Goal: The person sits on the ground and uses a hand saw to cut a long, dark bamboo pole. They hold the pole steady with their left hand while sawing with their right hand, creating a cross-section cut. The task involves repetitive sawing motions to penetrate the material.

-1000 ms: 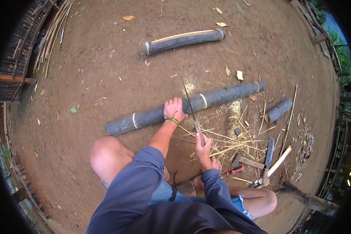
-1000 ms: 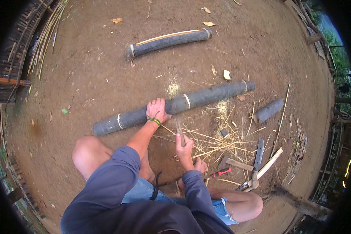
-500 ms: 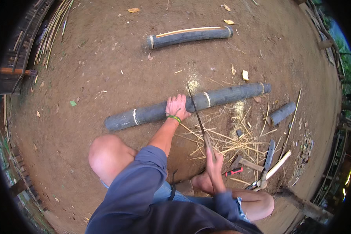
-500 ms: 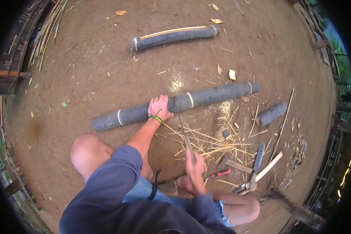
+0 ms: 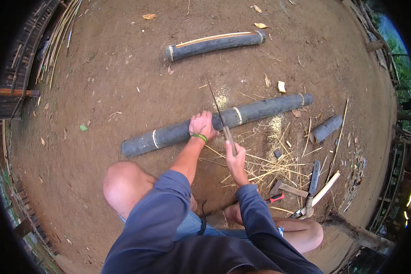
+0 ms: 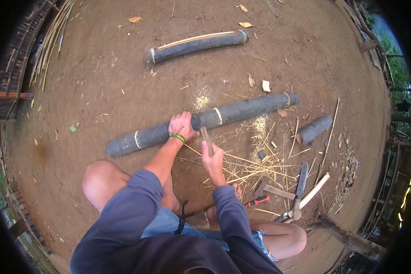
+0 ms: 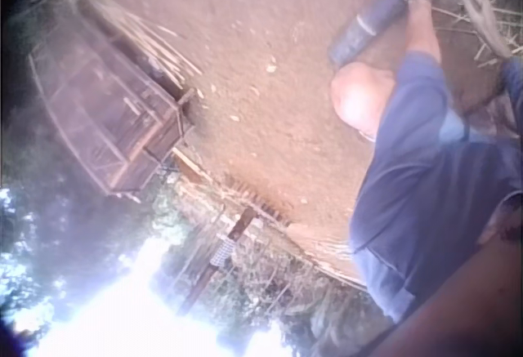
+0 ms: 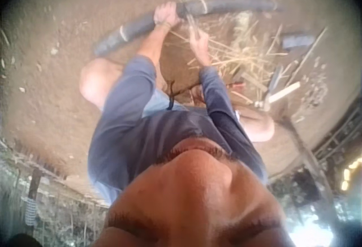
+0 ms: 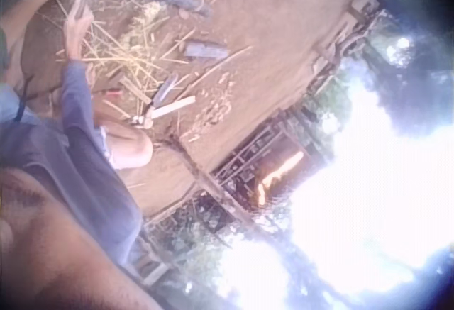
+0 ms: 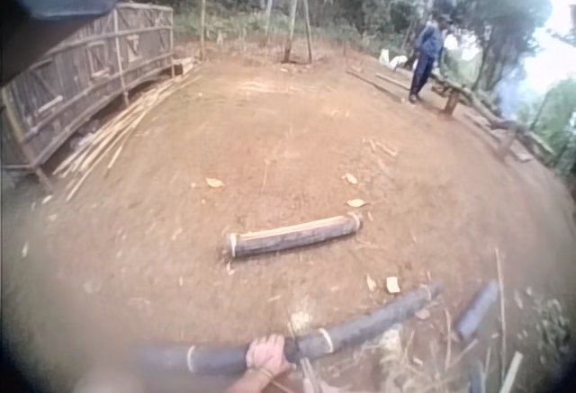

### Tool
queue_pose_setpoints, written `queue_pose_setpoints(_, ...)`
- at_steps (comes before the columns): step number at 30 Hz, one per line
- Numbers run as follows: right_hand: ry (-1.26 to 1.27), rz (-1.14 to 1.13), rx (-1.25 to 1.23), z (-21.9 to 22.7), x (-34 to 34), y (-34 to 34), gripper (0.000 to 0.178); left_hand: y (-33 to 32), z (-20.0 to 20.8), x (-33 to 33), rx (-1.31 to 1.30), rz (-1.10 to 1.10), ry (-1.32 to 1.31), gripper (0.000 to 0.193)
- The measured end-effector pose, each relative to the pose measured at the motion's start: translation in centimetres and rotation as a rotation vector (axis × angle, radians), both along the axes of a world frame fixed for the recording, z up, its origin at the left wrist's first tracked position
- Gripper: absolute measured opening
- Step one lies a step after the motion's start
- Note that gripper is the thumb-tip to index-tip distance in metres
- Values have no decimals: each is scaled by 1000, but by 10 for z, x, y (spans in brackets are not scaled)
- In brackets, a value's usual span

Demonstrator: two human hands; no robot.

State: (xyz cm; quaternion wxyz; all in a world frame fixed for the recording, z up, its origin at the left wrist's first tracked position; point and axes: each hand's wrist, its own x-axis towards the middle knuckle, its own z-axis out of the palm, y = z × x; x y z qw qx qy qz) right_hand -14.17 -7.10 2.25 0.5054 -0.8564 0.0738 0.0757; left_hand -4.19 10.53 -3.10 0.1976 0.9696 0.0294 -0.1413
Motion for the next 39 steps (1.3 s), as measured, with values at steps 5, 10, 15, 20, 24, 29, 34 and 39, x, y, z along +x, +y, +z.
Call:
queue_pose_setpoints(5,26,96,-190,40,-90,-43,33,12,-13,-18,28,42,-92,76)
queue_pose_setpoints(10,87,-66,2,14,-43,-13,34,5,-10,-15,15,23,-56,79)
queue_pose_setpoints(15,53,-35,-50,12,-29,2,36,10,-10,-9,-23,24,-22,78)
queue_pose_setpoints(20,11,-111,-200,-23,-118,-49,32,7,-5,-4,-33,47,-33,75)
queue_pose_setpoints(24,-42,-36,9,-1,19,21,33,4,-6,-8,9,15,-44,77)
queue_pose_setpoints(29,2,-6,34,-1,-44,-6,31,12,-4,-6,26,12,14,78)
queue_pose_setpoints(34,165,-163,160,11,-79,-19,29,16,-8,-3,-3,36,-25,75)
queue_pose_setpoints(39,-37,-90,-38,3,-58,-2,33,1,-3,-13,19,31,-142,68)
